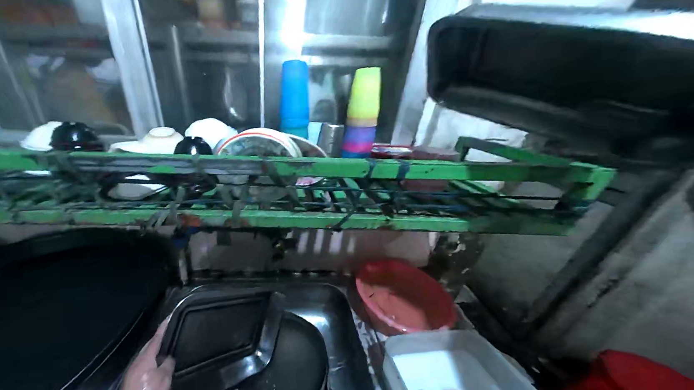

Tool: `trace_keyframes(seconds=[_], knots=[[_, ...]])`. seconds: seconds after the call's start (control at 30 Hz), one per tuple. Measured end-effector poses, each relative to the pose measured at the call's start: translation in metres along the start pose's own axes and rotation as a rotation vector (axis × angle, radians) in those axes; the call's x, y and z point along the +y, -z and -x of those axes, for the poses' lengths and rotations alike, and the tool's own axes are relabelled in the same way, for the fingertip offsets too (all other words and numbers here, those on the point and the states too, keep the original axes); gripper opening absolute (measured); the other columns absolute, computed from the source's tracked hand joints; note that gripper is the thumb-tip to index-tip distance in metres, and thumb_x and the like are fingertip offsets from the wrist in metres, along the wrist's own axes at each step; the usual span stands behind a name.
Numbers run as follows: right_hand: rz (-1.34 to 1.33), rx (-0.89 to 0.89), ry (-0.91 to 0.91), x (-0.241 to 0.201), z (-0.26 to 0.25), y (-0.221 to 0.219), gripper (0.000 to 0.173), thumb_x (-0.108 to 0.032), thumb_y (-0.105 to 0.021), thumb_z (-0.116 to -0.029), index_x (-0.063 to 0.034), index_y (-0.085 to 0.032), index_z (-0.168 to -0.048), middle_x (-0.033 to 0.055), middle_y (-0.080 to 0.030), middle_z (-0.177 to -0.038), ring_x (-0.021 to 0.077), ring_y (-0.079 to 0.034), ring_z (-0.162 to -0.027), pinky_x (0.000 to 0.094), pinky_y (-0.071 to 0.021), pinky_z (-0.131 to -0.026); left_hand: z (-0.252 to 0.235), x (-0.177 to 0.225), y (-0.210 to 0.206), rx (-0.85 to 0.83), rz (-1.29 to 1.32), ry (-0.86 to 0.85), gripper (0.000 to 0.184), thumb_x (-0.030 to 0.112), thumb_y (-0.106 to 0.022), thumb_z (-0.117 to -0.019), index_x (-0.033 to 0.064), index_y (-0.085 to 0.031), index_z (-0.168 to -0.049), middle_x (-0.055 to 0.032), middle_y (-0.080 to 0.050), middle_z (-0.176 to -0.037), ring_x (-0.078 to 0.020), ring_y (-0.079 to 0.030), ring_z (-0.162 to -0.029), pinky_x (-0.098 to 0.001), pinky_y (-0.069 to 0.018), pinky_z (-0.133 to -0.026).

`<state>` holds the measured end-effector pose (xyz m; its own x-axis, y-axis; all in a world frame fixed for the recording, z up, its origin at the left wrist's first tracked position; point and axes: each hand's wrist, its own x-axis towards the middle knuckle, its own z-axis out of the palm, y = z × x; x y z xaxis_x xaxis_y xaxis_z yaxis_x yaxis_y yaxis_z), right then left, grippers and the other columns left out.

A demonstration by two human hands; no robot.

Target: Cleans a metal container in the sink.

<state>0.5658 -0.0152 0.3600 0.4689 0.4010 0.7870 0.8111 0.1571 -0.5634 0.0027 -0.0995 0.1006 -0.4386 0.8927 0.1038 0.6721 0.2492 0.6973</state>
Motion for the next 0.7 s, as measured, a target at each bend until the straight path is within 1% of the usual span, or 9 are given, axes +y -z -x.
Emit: trace_keyframes(seconds=[0.07, 0.1, 0.2, 0.27, 0.37, 0.43, 0.53, 0.63, 0.7], knots=[[0.112, 0.024, 0.052, 0.019, -0.001, 0.009, 0.049, -0.026, -0.040, -0.1100, 0.0077, -0.045, -0.145, 0.0342, -0.048, -0.145, 0.0448, -0.048, -0.137, 0.0629, -0.0385, -0.111, 0.005, -0.002, 0.002, -0.013, 0.035, 0.002, 0.060, -0.004, -0.048, -0.0983, -0.0013, -0.035, -0.157, -0.0298, -0.045, -0.152, -0.0418, -0.043, -0.143, -0.0521, -0.0313, -0.120], [0.081, 0.043, 0.061, 0.021, 0.002, 0.011, 0.049, -0.029, -0.041, -0.1096, 0.0053, -0.046, -0.144, 0.0317, -0.049, -0.145, 0.0426, -0.049, -0.137, 0.0625, -0.0389, -0.111, 0.007, -0.004, 0.004, -0.011, 0.057, 0.018, 0.060, -0.003, -0.048, -0.0981, -0.0027, -0.035, -0.156, -0.0300, -0.045, -0.152, -0.0416, -0.043, -0.144, -0.0521, -0.0309, -0.120], [-0.375, 0.087, -0.012, 0.011, 0.009, 0.013, 0.047, -0.035, -0.049, -0.1074, -0.0080, -0.048, -0.145, 0.0027, -0.055, -0.139, 0.0034, -0.052, -0.126, 0.0268, -0.0428, -0.109, 0.009, -0.008, 0.008, 0.012, 0.135, 0.098, 0.055, 0.000, -0.050, -0.0979, -0.0051, -0.041, -0.152, -0.0307, -0.049, -0.147, -0.0411, -0.047, -0.140, -0.0538, -0.0339, -0.118], [-0.686, 0.081, -0.013, -0.006, 0.019, 0.016, 0.040, -0.027, -0.051, -0.1073, -0.0084, -0.047, -0.143, -0.0041, -0.057, -0.132, -0.0018, -0.055, -0.119, 0.0216, -0.0457, -0.105, 0.008, -0.010, 0.008, 0.016, 0.205, 0.146, 0.051, 0.002, -0.052, -0.0990, -0.0055, -0.045, -0.149, -0.0308, -0.052, -0.143, -0.0403, -0.050, -0.136, -0.0539, -0.0367, -0.115], [-0.897, -0.001, 0.016, -0.036, 0.053, 0.019, 0.043, -0.014, -0.060, -0.0997, -0.0086, -0.047, -0.141, -0.0021, -0.061, -0.128, 0.0061, -0.061, -0.117, 0.0301, -0.0516, -0.104, 0.003, -0.017, 0.002, 0.011, 0.343, 0.190, 0.049, 0.014, -0.057, -0.1018, -0.0034, -0.048, -0.146, -0.0283, -0.056, -0.140, -0.0376, -0.054, -0.132, -0.0544, -0.0406, -0.111], [-0.814, -0.098, -0.066, -0.071, 0.100, 0.016, 0.048, -0.013, -0.063, -0.0985, -0.0111, -0.043, -0.142, -0.0050, -0.062, -0.122, 0.0019, -0.063, -0.109, 0.0267, -0.0555, -0.097, -0.003, -0.022, -0.003, -0.007, 0.465, 0.228, 0.051, 0.022, -0.059, -0.1037, -0.0015, -0.047, -0.147, -0.0260, -0.056, -0.140, -0.0352, -0.055, -0.131, -0.0538, -0.0415, -0.111], [-0.559, -0.321, -0.192, -0.090, 0.178, -0.015, 0.065, -0.015, -0.063, -0.0966, -0.0041, -0.031, -0.152, 0.0038, -0.059, -0.125, 0.0002, -0.062, -0.104, 0.0237, -0.0559, -0.088, -0.009, -0.028, -0.012, -0.037, 0.604, 0.274, 0.050, 0.032, -0.060, -0.1039, -0.0003, -0.052, -0.141, -0.0226, -0.063, -0.129, -0.0312, -0.062, -0.117, -0.0522, -0.0493, -0.101], [-0.487, -0.526, -0.440, -0.079, 0.244, -0.079, 0.069, -0.005, -0.068, -0.0938, 0.0023, -0.033, -0.152, 0.0209, -0.057, -0.136, 0.0203, -0.062, -0.117, 0.0389, -0.0543, -0.098, -0.011, -0.033, -0.012, -0.105, 0.711, 0.300, 0.048, 0.034, -0.056, -0.1057, -0.0009, -0.054, -0.138, -0.0209, -0.065, -0.123, -0.0280, -0.065, -0.112, -0.0481, -0.0520, -0.097], [-0.418, -0.651, -0.582, -0.071, 0.280, -0.117, 0.062, -0.005, -0.068, -0.0958, 0.0015, -0.040, -0.150, 0.0234, -0.057, -0.137, 0.0267, -0.062, -0.119, 0.0445, -0.0528, -0.100, -0.010, -0.035, -0.007, -0.159, 0.747, 0.305, 0.048, 0.036, -0.052, -0.1073, -0.0005, -0.054, -0.139, -0.0200, -0.066, -0.124, -0.0264, -0.065, -0.112, -0.0458, -0.0525, -0.098]])
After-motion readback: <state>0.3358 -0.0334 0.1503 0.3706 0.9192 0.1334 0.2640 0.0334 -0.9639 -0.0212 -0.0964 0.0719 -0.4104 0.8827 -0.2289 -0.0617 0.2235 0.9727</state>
